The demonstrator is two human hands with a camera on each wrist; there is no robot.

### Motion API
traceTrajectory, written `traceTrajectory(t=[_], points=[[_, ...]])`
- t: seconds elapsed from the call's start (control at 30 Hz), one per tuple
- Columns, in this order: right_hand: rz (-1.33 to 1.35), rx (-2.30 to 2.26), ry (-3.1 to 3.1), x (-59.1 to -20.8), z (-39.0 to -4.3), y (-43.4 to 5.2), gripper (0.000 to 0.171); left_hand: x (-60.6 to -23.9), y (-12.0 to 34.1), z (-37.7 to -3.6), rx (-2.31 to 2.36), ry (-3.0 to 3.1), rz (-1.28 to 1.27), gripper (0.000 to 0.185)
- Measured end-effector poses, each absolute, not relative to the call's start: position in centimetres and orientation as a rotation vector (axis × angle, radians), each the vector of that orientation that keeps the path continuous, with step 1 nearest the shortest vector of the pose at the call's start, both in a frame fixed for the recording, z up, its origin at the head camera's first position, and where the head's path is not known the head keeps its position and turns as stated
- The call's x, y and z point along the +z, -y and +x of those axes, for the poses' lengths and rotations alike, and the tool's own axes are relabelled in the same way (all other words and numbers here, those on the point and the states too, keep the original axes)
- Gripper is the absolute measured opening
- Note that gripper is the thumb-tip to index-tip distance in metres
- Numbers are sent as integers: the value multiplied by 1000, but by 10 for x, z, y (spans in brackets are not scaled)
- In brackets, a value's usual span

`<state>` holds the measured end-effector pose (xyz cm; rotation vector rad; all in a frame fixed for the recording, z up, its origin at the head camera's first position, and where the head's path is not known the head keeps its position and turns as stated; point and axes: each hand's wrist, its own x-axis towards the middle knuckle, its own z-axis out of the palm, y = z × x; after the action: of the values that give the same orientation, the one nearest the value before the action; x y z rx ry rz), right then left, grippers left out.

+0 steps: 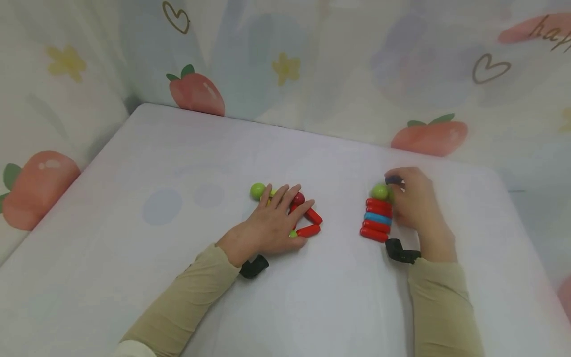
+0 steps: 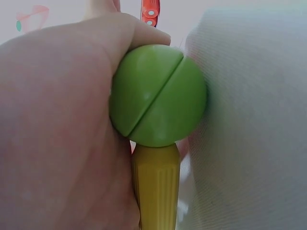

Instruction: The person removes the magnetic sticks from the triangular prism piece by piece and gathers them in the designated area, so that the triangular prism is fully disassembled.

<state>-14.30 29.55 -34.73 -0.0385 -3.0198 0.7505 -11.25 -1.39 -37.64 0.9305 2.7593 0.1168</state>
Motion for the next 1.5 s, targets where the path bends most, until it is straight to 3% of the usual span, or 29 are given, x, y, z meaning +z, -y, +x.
traceTrajectory(t=[0.47,0.8,1.07,1.5], points=[[-33,807,3106,-346,-142,-297,43,-373,14,-111,135,-2771,930,77],[10,732,2991,-326,-127,-286,39,-370,16,-113,227,-2779,908,93],[227,744,2871,-317,-113,-268,29,-363,27,-117,246,-2729,784,103],[534,800,2870,-321,-103,-243,23,-371,24,-120,210,-2749,764,100]])
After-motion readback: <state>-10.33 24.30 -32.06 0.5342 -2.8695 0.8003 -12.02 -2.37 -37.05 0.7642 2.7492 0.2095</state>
